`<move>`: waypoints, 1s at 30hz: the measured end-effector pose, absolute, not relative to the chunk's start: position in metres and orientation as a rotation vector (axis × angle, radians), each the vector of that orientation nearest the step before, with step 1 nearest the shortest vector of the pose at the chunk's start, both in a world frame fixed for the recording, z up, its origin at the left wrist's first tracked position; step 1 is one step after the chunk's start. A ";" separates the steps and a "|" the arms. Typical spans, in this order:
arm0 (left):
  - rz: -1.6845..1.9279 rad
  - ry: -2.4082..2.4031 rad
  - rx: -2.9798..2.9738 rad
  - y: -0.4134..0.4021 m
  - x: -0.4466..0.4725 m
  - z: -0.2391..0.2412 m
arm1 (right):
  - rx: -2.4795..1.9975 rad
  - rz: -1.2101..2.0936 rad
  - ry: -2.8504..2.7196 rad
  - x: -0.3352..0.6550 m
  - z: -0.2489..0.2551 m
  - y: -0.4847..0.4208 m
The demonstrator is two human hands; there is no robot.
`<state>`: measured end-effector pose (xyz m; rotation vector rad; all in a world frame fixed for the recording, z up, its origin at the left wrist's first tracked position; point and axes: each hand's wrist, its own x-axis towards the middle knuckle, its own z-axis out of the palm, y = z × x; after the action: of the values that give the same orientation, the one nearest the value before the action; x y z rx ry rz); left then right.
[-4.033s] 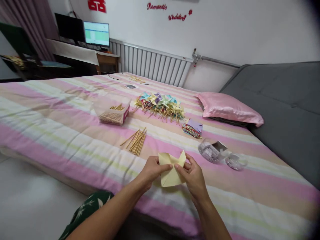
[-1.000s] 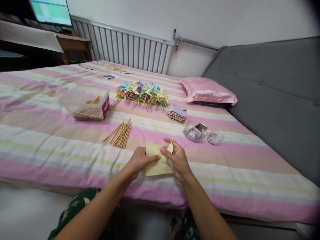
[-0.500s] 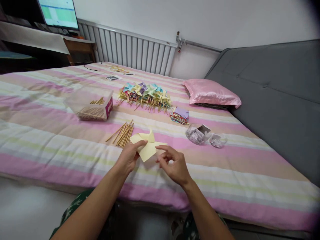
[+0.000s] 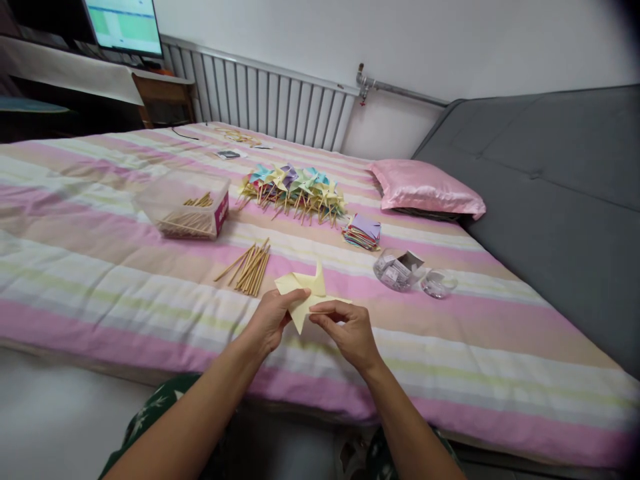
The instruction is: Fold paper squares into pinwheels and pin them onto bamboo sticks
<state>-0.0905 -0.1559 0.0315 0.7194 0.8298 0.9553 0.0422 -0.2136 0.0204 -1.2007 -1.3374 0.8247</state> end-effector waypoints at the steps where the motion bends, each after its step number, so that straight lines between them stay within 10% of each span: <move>1: 0.966 0.822 0.726 -0.157 -0.090 0.032 | -1.200 0.838 -1.311 0.042 0.021 -0.213; 30: 1.138 0.957 1.015 -0.168 -0.076 0.027 | -1.423 0.514 -1.125 0.042 0.019 -0.210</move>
<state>-0.0761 -0.1681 0.0268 1.0145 0.9570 1.1378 0.0420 -0.2104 0.0189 -1.4234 -1.1255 0.5139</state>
